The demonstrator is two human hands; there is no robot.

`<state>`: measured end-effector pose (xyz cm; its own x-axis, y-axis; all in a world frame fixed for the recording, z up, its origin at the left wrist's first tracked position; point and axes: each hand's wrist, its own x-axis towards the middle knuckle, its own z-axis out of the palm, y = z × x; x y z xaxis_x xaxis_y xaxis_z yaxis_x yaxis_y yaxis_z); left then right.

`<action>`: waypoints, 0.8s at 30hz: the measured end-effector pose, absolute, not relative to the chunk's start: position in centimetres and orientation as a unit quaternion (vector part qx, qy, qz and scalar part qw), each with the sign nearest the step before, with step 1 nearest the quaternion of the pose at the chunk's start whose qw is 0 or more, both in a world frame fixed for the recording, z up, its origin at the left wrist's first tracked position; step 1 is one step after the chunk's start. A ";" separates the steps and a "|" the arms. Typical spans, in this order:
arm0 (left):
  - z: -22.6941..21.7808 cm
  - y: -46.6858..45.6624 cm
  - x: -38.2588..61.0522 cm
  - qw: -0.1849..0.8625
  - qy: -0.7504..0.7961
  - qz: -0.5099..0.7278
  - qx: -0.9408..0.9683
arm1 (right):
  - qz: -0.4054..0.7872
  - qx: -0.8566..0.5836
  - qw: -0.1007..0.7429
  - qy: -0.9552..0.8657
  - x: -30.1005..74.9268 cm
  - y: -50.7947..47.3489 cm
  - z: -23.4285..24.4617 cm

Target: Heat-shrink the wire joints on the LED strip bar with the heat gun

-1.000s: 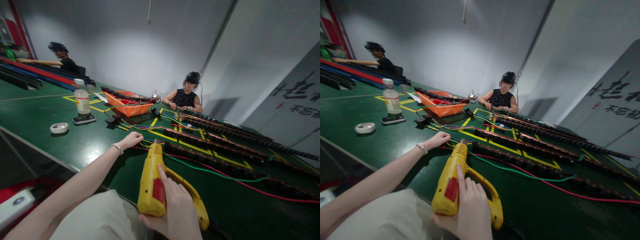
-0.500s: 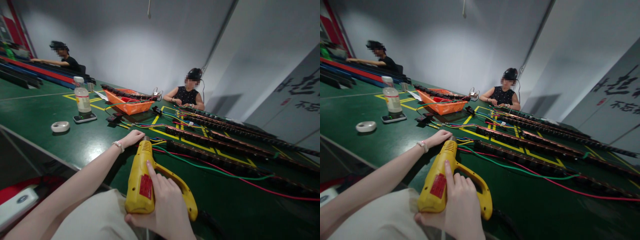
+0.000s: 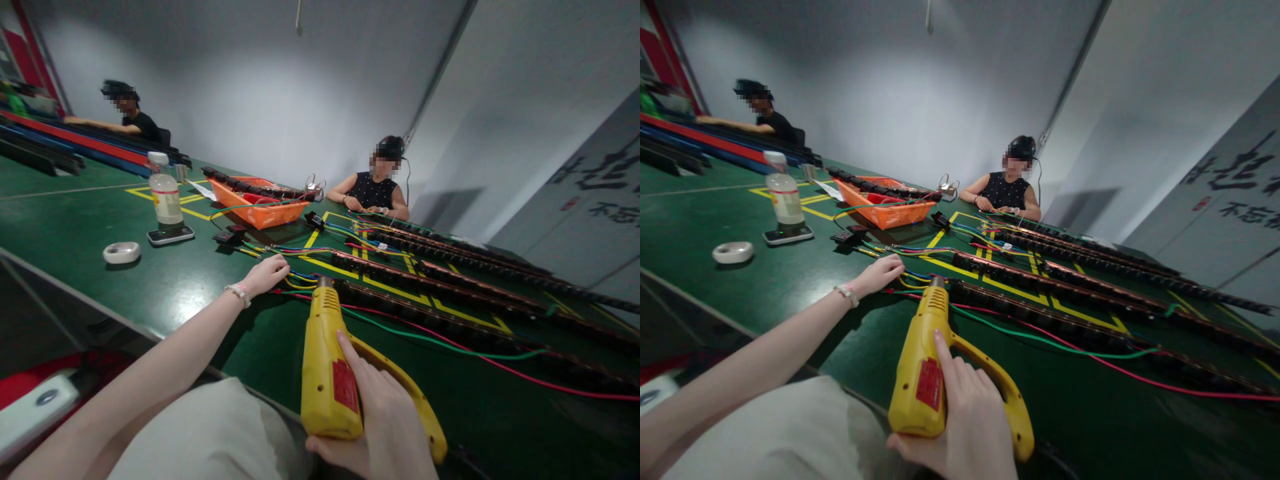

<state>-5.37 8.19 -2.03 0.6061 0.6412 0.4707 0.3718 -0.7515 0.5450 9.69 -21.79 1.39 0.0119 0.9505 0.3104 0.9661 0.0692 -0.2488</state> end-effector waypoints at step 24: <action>-2.0 8.4 -5.2 0.173 0.283 0.350 0.876 | -0.046 -0.690 0.211 -0.691 9.0 -21.8 0.7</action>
